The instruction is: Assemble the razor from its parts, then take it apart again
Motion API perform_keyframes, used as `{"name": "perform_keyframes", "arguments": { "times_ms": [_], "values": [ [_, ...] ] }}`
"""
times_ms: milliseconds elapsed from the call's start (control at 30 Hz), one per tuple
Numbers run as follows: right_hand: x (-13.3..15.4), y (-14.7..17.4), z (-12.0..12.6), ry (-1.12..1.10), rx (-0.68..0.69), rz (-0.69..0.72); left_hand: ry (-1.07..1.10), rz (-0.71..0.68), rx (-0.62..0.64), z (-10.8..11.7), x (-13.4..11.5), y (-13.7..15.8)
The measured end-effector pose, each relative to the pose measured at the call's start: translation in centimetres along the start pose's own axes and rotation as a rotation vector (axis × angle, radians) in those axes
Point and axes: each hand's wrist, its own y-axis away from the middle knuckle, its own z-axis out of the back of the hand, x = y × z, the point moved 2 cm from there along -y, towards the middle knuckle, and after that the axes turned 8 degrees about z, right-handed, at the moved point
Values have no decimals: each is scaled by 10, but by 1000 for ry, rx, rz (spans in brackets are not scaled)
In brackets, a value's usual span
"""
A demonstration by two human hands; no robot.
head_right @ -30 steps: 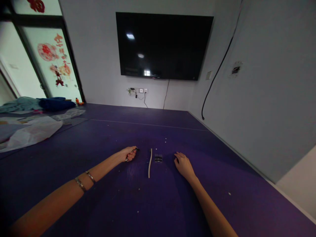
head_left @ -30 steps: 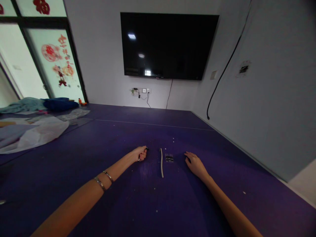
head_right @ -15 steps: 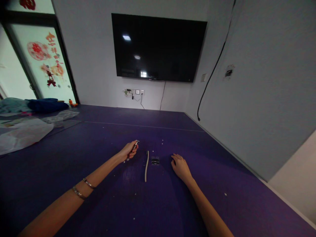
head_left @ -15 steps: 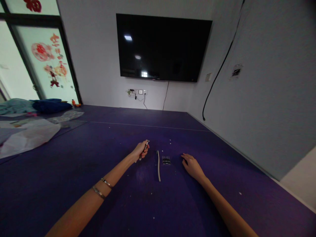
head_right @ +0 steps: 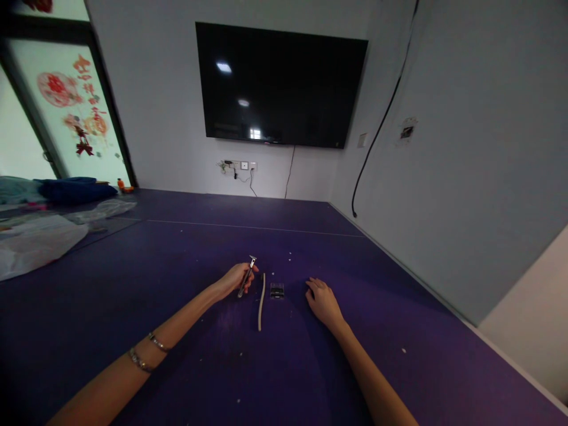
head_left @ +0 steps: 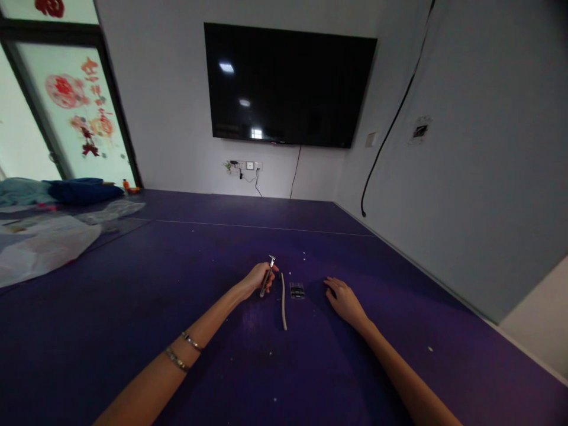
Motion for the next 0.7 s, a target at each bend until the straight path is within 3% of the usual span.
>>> {"name": "perform_keyframes", "arguments": {
  "times_ms": [367, 700],
  "values": [
    [1, 0, 1, -4, 6, -9, -79, -187, 58, -10, -26, 34],
    [1, 0, 1, 2, 29, -8, -144, -186, -57, -10, -32, 46]
  ]
}}
